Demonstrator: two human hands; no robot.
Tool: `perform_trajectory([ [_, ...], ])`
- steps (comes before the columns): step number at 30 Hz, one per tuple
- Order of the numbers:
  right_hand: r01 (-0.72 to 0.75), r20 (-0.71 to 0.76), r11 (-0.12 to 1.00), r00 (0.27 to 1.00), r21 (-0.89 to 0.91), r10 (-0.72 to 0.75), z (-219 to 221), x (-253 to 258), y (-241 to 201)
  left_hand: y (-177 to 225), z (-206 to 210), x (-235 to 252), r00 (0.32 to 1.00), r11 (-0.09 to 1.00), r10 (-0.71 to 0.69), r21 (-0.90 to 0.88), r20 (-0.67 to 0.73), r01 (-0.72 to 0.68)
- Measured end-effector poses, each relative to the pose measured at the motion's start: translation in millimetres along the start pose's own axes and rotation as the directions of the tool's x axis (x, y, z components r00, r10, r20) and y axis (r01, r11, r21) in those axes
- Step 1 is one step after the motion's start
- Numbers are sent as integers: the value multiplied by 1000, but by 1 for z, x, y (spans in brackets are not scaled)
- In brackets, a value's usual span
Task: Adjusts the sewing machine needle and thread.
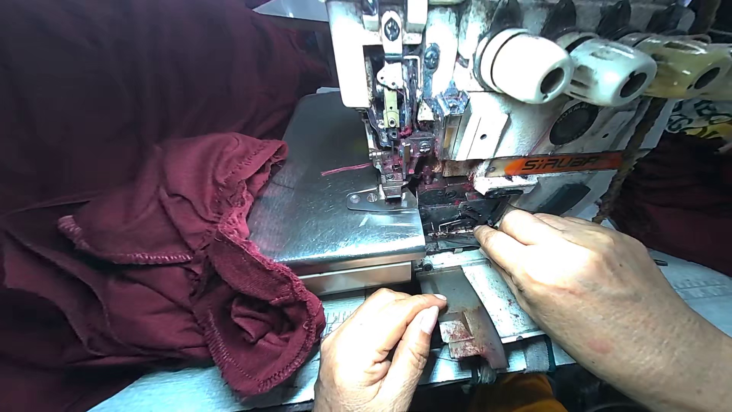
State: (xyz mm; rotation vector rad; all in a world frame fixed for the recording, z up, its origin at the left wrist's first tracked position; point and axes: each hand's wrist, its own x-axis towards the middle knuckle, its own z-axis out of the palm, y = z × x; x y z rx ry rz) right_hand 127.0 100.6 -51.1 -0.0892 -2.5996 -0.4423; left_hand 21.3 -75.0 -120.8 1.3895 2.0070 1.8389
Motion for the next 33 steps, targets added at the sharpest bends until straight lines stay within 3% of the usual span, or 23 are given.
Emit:
perform_trajectory([
  [11,-36,-64,999,997,13,37,-14,4,-2,-2,1,0,1000,1000,14,9,-11,-14],
  [33,27,65,993,998,-114,-19,0,15,-10,-3,1,0,999,999,34,10,-20,-34],
])
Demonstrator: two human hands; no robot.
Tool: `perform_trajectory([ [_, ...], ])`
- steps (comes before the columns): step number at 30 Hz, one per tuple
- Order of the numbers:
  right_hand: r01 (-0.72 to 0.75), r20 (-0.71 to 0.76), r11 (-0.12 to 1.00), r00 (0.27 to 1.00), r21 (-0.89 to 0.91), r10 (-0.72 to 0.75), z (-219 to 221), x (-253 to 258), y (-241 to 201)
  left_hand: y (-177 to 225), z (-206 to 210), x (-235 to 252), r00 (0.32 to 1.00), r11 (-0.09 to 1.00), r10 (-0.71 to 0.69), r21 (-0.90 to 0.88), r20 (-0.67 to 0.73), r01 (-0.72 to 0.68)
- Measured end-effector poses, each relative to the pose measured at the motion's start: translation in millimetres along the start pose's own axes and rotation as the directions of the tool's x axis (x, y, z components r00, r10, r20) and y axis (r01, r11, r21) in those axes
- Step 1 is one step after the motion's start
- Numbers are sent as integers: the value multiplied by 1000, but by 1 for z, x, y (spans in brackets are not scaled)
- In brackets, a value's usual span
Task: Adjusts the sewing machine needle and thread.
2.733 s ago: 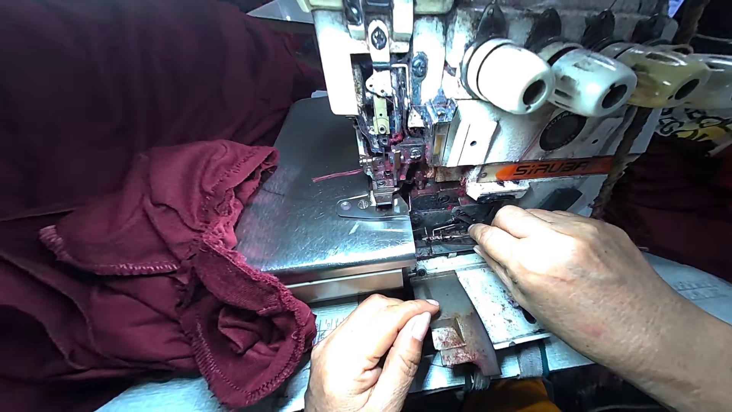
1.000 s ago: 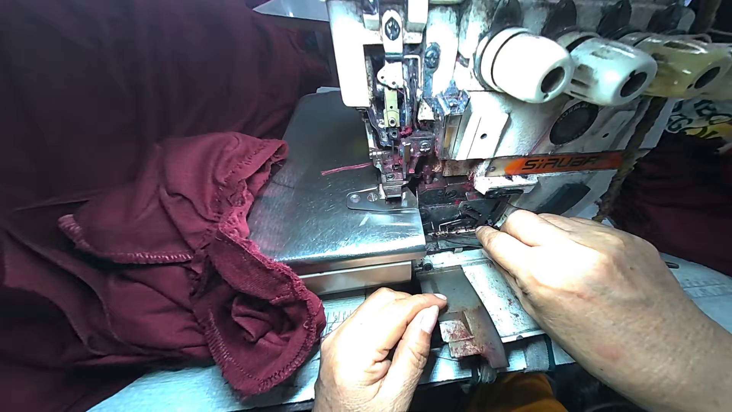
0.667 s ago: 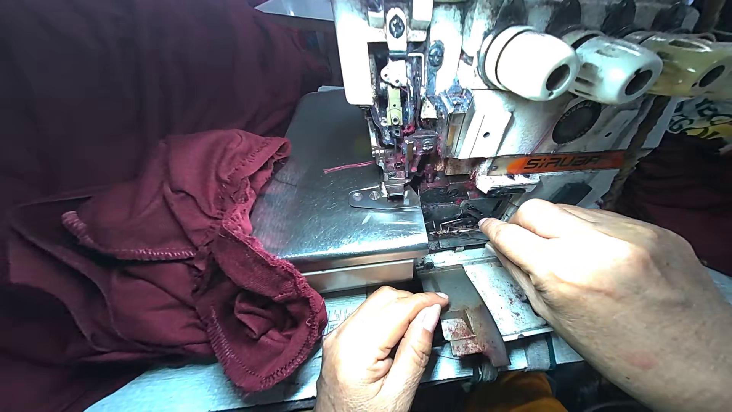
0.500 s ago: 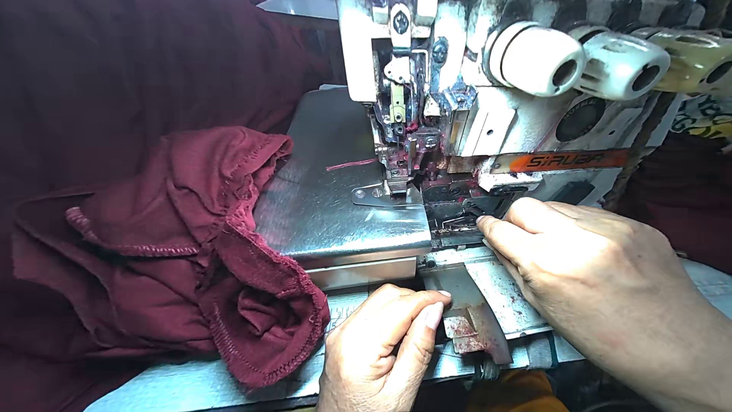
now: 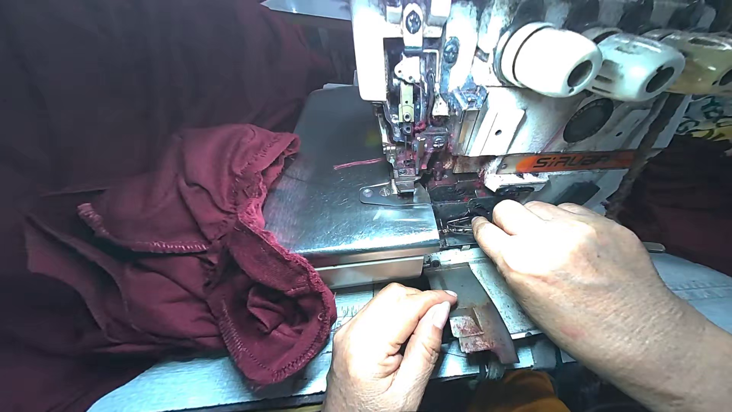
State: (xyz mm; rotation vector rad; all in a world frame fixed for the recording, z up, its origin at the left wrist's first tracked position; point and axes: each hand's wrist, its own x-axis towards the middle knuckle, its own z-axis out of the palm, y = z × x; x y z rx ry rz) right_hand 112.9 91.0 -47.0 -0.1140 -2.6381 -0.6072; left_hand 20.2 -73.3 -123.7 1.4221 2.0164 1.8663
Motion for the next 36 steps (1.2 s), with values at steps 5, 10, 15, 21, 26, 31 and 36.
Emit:
perform_trajectory([
  [5,-1,34,999,999,-45,3,1,3,-6,0,0,0,1000,1000,-7,-9,1,7],
  [10,2,28,1000,1000,-18,-1,4,3,-8,0,0,-1,1000,1000,-8,-22,-5,8],
  [15,-4,-20,1000,1000,30,4,-4,0,-4,-1,0,-1,1000,1000,-1,-18,-6,1],
  [21,-91,-125,979,986,182,115,-19,-8,7,-1,0,-1,1000,1000,3,-23,-9,-3],
  [26,-112,-74,911,985,396,154,-30,-17,15,-1,2,-1,999,998,-34,-54,-37,32],
  [31,-84,12,836,996,542,92,-43,-30,12,-4,4,-2,997,994,-29,-107,-76,21],
  [36,-124,57,767,992,629,114,-44,-40,-3,-6,4,-1,997,998,56,-16,-58,-57],
])
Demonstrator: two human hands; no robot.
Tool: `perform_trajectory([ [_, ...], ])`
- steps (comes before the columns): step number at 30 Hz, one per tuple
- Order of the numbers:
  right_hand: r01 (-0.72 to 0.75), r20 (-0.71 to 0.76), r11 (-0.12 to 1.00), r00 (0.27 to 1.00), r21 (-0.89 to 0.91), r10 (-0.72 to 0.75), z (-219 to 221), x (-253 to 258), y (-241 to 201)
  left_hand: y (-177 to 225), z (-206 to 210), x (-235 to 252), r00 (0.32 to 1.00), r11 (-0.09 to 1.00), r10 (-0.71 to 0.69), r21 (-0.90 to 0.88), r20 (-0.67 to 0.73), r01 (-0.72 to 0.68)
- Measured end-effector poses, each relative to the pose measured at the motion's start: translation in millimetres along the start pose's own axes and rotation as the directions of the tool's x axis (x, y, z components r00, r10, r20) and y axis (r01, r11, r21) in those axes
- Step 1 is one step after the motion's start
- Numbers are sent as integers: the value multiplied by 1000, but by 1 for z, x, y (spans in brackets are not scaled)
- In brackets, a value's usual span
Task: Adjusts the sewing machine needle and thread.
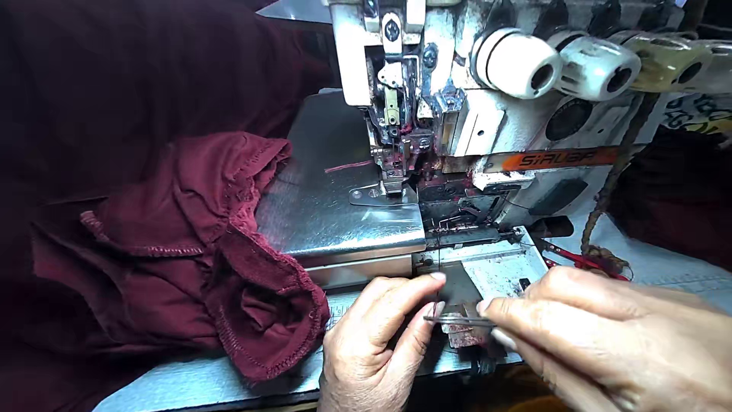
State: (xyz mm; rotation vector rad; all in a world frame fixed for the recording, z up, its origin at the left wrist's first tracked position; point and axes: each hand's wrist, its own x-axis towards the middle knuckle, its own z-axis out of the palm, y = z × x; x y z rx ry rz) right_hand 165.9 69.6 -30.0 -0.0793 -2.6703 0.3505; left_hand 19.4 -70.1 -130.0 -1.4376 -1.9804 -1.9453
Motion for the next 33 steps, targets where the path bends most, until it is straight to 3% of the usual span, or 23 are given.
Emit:
perform_trajectory([
  [7,-61,-52,991,996,118,68,19,-7,0,1,-1,2,999,998,-50,-27,6,51],
  [15,-135,-149,967,974,218,170,25,-11,17,6,-8,3,977,927,-206,-311,48,211],
  [28,-64,-146,935,982,349,122,44,-1,10,3,-13,5,969,871,-219,-425,112,246],
  [33,-13,-168,953,984,302,66,46,1,10,2,-14,5,970,885,-211,-399,119,241],
])
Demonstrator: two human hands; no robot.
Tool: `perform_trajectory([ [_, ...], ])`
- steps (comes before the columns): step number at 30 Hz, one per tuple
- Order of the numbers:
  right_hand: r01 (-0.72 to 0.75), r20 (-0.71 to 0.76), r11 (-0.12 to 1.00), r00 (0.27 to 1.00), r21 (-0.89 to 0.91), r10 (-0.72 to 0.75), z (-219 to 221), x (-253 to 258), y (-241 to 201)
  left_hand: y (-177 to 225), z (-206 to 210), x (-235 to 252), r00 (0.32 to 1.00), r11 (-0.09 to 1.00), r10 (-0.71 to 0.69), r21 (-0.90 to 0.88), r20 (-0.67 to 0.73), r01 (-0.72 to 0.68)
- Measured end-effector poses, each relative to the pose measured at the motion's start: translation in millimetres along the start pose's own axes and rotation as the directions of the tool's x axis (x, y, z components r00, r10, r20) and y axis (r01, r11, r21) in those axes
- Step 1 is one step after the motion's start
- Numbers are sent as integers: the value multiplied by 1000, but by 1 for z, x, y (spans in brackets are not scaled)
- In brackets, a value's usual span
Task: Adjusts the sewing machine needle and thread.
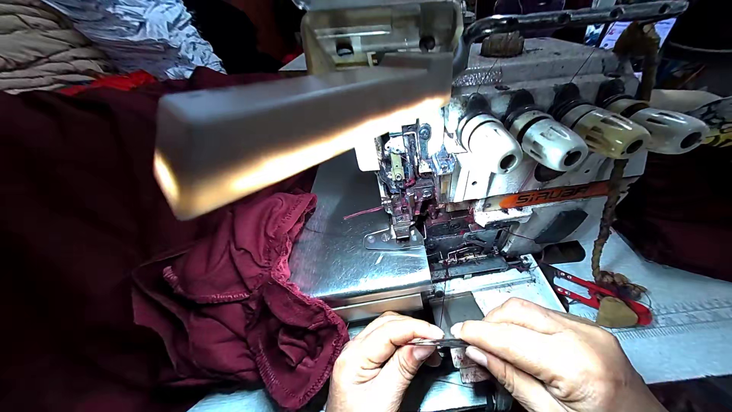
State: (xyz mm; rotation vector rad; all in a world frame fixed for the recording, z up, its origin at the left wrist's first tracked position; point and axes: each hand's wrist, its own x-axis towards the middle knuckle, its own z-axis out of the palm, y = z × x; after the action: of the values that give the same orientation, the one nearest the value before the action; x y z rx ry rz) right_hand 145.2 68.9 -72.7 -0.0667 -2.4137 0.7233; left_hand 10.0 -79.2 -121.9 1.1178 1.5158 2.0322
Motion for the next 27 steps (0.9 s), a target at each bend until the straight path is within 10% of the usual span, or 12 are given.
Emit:
perform_trajectory([
  [27,21,53,945,999,-327,-3,-29,-6,-8,2,7,-6,992,993,39,119,-120,-25],
])
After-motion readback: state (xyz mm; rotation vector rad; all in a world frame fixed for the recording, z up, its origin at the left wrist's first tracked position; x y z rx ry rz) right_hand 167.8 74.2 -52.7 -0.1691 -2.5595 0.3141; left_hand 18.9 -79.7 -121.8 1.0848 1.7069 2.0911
